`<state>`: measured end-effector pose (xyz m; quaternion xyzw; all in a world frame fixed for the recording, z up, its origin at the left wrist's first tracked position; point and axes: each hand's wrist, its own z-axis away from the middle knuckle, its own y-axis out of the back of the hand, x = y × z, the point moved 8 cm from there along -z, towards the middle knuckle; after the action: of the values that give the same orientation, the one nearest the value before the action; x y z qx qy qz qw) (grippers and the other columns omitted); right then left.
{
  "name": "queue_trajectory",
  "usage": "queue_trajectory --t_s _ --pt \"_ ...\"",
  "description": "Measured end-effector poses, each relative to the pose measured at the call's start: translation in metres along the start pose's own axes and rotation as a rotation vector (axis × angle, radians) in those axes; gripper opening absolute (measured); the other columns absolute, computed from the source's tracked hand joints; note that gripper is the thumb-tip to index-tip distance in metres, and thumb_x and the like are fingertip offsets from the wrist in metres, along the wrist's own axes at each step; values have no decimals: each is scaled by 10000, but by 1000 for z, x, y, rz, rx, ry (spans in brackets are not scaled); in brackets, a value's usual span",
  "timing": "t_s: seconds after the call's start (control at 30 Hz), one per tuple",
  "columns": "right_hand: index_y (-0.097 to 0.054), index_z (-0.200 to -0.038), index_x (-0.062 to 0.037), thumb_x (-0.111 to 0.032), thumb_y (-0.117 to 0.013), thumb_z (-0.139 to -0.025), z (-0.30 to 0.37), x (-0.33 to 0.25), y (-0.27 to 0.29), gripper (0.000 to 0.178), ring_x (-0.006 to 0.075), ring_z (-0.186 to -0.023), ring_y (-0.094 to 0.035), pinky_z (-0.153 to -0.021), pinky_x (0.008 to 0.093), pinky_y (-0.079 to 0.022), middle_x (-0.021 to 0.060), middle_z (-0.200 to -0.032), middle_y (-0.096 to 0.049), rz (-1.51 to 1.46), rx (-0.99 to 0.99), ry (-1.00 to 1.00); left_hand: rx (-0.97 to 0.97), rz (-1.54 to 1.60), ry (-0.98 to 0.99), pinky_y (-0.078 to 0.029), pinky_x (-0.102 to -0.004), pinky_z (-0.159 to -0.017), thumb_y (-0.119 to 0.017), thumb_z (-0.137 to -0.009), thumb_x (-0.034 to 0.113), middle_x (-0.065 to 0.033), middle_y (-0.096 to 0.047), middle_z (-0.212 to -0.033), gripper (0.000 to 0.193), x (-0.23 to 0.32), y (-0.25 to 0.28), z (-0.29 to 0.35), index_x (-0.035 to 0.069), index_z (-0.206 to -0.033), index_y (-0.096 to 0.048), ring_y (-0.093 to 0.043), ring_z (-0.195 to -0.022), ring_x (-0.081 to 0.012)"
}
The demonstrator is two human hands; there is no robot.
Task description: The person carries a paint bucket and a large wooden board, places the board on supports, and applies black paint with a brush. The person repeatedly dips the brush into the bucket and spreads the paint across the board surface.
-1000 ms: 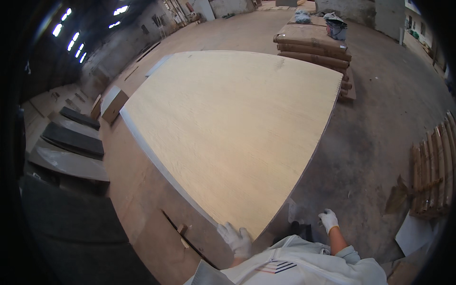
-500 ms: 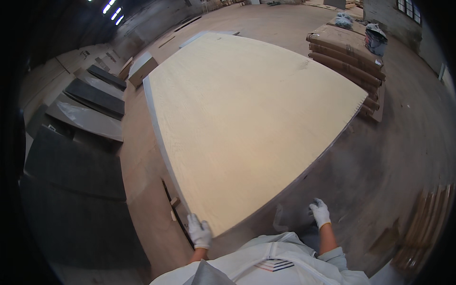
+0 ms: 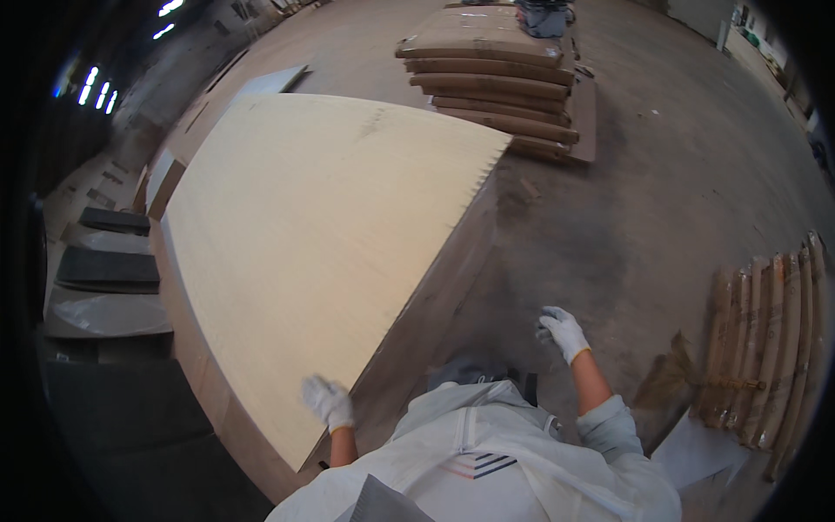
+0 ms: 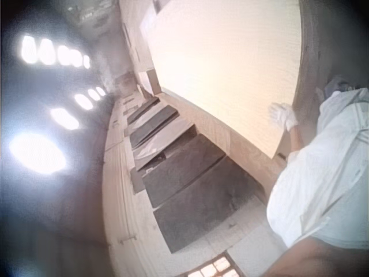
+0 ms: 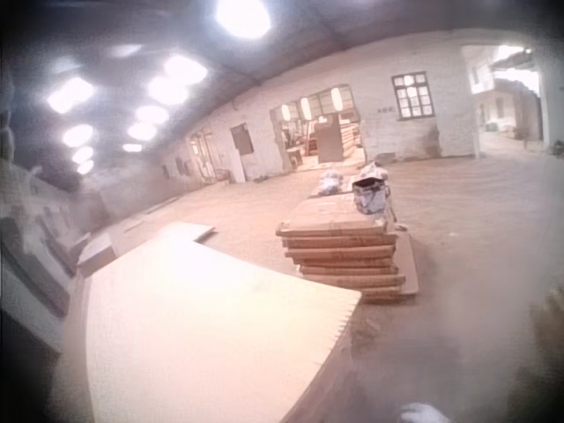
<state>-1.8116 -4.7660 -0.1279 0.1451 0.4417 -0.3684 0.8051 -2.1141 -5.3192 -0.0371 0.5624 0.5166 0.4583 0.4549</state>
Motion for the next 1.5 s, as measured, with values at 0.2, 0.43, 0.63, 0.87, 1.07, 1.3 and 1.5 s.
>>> queue_trajectory --t_s 0.2,0.43,0.63,0.87,1.07,1.3,1.5 --pt "-579 -1422 13 -113 -651 -1029 -58 -83 -7 420 202 -824 -735 -726 335 -598 153 -1079 -743 -132 -146 74 -76 351 -665 -196 -552 -1297 -664 -940 304 -281 -382 -1642 691 342 15 -33 -6 -1530 -482 -308 -1547 -460" --pt "-610 -1391 -7 -184 -635 -1049 -190 -198 34 386 262 -900 -749 -775 380 -606 156 -1102 -747 -285 -74 118 -186 417 -881 -165 -558 -1304 -734 -869 305 -253 -398 -1636 814 594 0 -76 21 -1566 -426 -296 -1560 -434" --pt "-675 -1328 -32 -260 -610 -1064 -337 -275 14 355 237 -980 -738 -862 391 -585 115 -1167 -752 -464 -2 263 -143 351 -995 -150 -585 -1297 -731 -857 303 -249 -378 -1647 851 712 -7 -126 7 -1580 -393 -281 -1564 -449" --pt "-751 -1154 19 -192 -559 -1041 -436 -309 -64 307 185 -1030 -680 -955 320 -530 108 -1126 -749 -204 36 557 -109 334 -924 -172 -616 -1280 -666 -871 268 -269 -387 -1639 773 752 -46 -162 -27 -1549 -438 -299 -1552 -469" --pt "-750 -1095 23 -315 -524 -1090 -445 -286 -83 407 281 -952 -708 -888 401 -537 170 -1040 -765 54 -2 354 -181 284 -764 -112 -617 -1292 -604 -910 256 -228 -351 -1681 755 740 -65 -170 37 -1603 -400 -270 -1573 -461" --pt "-684 -1302 -39 -420 -500 -1082 -456 -354 -104 477 434 -1194 -652 -1015 466 -518 206 -1255 -720 660 -580 565 -189 117 -449 -124 -618 -1287 -696 -831 250 -259 -331 -1675 842 756 -48 -178 93 -1608 -414 -251 -1573 -476" --pt "-666 -1372 -43 -428 -586 -1031 -502 -381 -3 521 364 -1280 -642 -1082 417 -499 183 -1347 -703 758 -671 392 -240 138 -611 -165 -635 -1273 -718 -769 203 -267 -385 -1629 737 837 -36 -154 88 -1482 -568 -287 -1547 -488"
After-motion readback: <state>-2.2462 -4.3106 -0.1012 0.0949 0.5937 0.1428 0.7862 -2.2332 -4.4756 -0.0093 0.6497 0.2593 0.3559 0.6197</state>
